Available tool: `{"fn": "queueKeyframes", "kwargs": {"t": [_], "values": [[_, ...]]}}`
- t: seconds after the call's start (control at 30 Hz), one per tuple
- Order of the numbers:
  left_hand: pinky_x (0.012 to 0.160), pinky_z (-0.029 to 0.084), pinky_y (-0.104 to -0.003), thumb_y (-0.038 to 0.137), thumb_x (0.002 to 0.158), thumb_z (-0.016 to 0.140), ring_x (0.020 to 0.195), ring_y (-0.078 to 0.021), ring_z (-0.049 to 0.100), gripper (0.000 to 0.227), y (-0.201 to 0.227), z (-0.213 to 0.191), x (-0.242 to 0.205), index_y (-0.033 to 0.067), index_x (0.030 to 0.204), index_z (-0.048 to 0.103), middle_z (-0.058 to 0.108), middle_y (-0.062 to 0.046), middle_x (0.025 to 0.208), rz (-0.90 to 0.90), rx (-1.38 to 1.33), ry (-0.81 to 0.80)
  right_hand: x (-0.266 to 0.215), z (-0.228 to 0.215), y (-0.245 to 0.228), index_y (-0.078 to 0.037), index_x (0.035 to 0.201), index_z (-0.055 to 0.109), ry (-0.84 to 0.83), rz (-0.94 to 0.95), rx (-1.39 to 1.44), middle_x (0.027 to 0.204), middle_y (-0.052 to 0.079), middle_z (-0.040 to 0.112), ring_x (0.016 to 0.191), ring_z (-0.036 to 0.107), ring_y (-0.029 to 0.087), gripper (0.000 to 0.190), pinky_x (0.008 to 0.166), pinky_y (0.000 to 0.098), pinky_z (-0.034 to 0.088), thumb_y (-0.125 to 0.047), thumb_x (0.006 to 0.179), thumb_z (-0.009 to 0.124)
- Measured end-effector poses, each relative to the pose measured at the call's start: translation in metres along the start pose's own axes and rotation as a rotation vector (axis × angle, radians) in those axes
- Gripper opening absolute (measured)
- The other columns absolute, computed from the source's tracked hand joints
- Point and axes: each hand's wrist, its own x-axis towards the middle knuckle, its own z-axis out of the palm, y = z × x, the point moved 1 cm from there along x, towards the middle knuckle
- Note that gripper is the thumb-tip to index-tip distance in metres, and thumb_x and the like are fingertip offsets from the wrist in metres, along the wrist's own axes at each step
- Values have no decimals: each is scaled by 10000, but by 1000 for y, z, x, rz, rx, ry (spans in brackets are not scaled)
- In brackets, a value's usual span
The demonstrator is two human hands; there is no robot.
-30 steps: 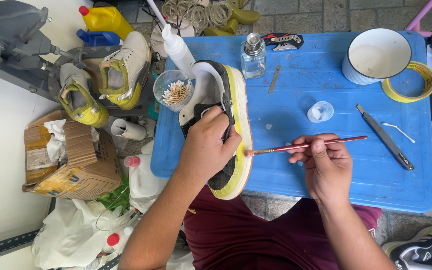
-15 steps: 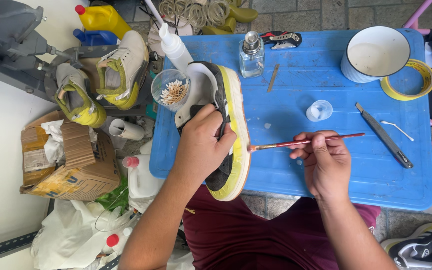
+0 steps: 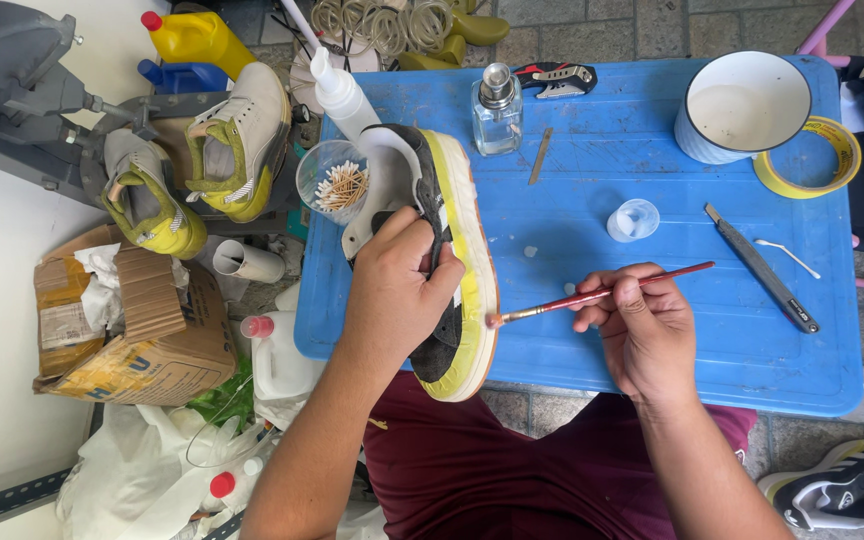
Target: The person paints the midsole of a black and white sneaker with a white substance using a small brush. They repeatedly dip the brush into a small container and apply the substance to the shoe's side and heel. The person also pours a liquid from a bottle into the container.
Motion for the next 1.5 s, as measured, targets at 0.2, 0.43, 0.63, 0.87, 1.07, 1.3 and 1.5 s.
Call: {"fn": "queueKeyframes", "kwargs": {"t": [0.2, 0.43, 0.63, 0.87, 1.07, 1.3, 1.5], "values": [[586, 478, -378, 1, 858, 693, 639, -249, 592, 163, 3, 0, -1, -37, 801, 545, 562, -128, 831, 5, 27, 18, 2, -6, -7, -7, 1087, 602, -10, 3, -24, 1082, 250, 690, 833, 706, 273, 160, 695, 343, 601, -165, 1110, 597], [582, 483, -373, 1, 855, 698, 641, -250, 595, 164, 4, 2, -2, -42, 795, 551, 566, -127, 822, -16, 35, 18, 3, -4, -2, -3, 1082, 598, 42, -22, 19, 1095, 245, 681, 929, 727, 310, 157, 708, 355, 614, -155, 1114, 578], [572, 484, -362, -1, 853, 693, 625, -238, 600, 163, 6, 1, -2, -45, 794, 547, 568, -122, 822, -39, 19, 6, 2, -2, -3, -3, 1083, 591, 53, -28, -22, 1087, 250, 683, 921, 727, 312, 155, 703, 356, 618, -154, 1117, 577], [575, 478, -389, 2, 823, 716, 622, -277, 597, 174, 0, 7, -5, -38, 776, 554, 559, -139, 791, -39, 78, 3, 0, -1, -41, -9, 1067, 539, 86, -350, -272, 1017, 237, 683, 847, 720, 265, 199, 709, 337, 624, -165, 1177, 597], [607, 548, -451, 63, 844, 724, 696, -360, 652, 180, -10, 34, -11, -13, 793, 569, 600, -151, 871, 7, 192, -11, 17, -2, -83, 32, 1096, 547, 220, -653, -850, 1003, 175, 704, 798, 722, 196, 216, 744, 278, 625, -108, 1168, 695], [581, 574, -421, 60, 869, 697, 656, -355, 668, 153, -16, 58, -13, -27, 829, 578, 599, -164, 911, 25, 242, -53, 45, -6, -77, 40, 1027, 611, 169, -749, -1309, 984, 139, 735, 852, 745, 170, 251, 770, 250, 600, -24, 1110, 838], [558, 586, -377, 126, 930, 687, 621, -307, 681, 199, -23, 65, -16, -26, 838, 597, 595, -143, 870, -41, 271, -135, 55, -15, -73, 30, 983, 613, 162, -651, -1291, 945, 122, 745, 806, 740, 158, 264, 734, 231, 586, -55, 1082, 842]]}}
